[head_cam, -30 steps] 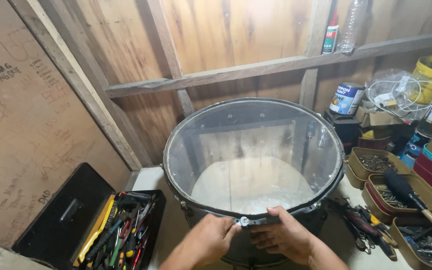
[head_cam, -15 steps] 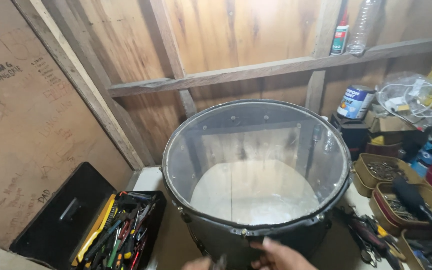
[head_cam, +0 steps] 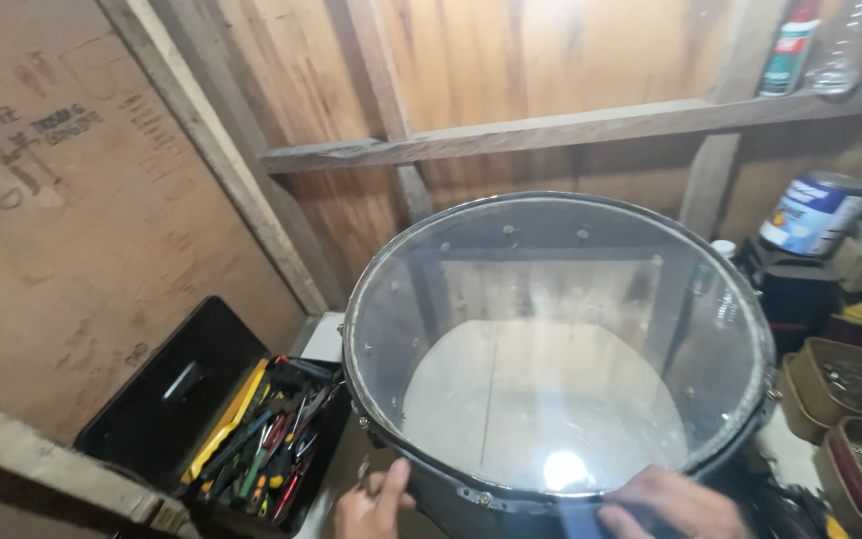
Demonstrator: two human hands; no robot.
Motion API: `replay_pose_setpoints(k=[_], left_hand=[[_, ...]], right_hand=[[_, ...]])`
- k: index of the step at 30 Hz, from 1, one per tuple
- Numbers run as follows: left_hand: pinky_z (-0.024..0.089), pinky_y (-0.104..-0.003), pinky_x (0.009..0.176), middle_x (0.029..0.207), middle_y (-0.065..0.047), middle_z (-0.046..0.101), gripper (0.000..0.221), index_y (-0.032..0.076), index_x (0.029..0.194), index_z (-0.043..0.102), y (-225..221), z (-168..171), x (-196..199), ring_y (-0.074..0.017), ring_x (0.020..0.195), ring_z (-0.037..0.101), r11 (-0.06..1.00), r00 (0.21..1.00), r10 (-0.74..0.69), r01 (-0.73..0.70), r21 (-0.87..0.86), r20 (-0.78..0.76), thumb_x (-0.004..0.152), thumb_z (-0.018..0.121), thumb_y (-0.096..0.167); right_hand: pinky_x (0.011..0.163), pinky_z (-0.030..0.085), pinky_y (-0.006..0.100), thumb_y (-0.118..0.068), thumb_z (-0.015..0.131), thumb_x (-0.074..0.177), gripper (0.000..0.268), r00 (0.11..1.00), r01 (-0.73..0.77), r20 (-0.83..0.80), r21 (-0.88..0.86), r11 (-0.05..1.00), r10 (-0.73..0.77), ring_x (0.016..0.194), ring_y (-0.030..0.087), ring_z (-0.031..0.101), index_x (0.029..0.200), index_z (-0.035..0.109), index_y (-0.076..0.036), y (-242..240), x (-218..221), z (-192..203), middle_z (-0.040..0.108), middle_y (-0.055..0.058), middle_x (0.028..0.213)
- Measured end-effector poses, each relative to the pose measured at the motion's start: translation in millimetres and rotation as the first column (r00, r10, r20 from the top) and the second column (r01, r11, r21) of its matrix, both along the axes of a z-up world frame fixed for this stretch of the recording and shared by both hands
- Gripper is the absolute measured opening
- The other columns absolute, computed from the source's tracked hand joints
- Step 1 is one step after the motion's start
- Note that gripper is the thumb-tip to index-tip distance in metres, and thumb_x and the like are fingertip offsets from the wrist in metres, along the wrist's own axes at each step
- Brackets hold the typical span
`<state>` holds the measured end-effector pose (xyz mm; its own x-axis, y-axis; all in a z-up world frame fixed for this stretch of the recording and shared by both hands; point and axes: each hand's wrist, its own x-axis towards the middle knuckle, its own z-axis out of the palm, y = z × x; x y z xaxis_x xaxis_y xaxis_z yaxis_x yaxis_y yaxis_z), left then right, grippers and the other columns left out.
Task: Tuning a drum by adjusting the tension rods with a wrench and tapping the drum head to check the pitch
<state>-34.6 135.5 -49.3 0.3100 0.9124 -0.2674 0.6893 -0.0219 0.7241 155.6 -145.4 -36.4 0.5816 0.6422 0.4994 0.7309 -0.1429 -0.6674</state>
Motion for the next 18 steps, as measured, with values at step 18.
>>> replay_pose_setpoints(k=[18], left_hand=[[0.049,-0.039,0.075,0.072,-0.012,0.072,0.05,0.004,0.07,0.078,14,19,26,-0.0258,0.075,0.064,0.994,0.994,0.109,-0.109,-0.029,-0.021,0.07,0.072,0.053]], right_hand=[[0.071,0.054,0.041,-0.056,0.081,0.076,0.034,0.934,0.12,0.338,0.009,0.993,-0.116,0.073,0.029,0.065,0.078,0.078,-0.023,46,10,-55,0.068,0.001,0.074]])
